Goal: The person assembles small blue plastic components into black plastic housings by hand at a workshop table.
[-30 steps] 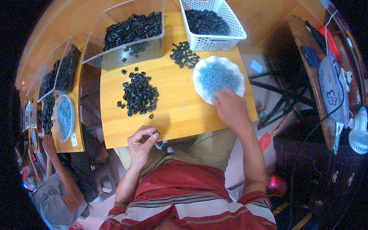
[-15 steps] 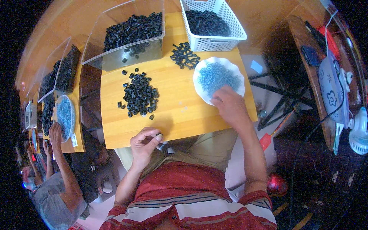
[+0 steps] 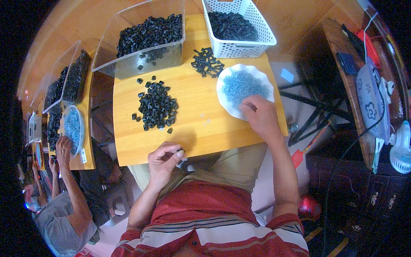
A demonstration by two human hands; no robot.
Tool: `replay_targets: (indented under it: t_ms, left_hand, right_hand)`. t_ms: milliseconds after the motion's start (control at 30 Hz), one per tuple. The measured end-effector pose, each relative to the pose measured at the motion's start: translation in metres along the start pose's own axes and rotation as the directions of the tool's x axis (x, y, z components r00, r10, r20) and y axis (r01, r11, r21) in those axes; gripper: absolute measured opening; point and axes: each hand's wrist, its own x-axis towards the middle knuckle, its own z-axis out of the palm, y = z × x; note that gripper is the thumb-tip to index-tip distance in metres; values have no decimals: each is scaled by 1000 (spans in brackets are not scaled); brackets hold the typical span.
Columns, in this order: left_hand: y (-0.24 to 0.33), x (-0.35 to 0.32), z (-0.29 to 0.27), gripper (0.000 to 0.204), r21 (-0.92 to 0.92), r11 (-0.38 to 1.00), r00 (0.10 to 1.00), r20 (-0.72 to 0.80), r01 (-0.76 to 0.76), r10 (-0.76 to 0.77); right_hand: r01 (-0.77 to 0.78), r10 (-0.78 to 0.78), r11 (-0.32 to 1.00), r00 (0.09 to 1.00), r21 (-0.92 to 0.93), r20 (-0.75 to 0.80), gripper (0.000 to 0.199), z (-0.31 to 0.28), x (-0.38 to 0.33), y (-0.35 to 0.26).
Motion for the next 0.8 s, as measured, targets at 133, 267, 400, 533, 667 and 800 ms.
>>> replay_targets:
  t_ms: [133, 267, 400, 533, 667, 800]
  left_hand:
    - [-5, 1, 2, 19, 25, 1000, 1000, -3, -5, 5]
    - [-2, 5, 11, 17, 58, 998, 1000, 11, -20, 19]
    - [-3, 18, 27, 14, 153, 982, 992, 78, -114, 103]
    - [-8, 31, 49, 8, 48, 999, 999, 50, -25, 22]
    - [-3, 59, 70, 10, 139, 986, 991, 81, 94, -106]
    - [0, 94, 103, 21, 111, 990, 989, 111, 90, -102]
  right_hand:
    - [-2, 2, 1000, 1000, -6, 1, 8, -2, 0, -3]
    - [18, -18, 1000, 1000, 20, -3, 7, -2, 0, 0]
    - [0, 1, 996, 1000, 91, -10, 7, -1, -1, 4]
    - [-20, 21, 992, 1000, 126, -7, 7, -1, -1, 6]
    - [-48, 46, 982, 999, 185, 17, 6, 1, 0, 13]
    - [-74, 69, 942, 997, 329, 26, 6, -4, -4, 11]
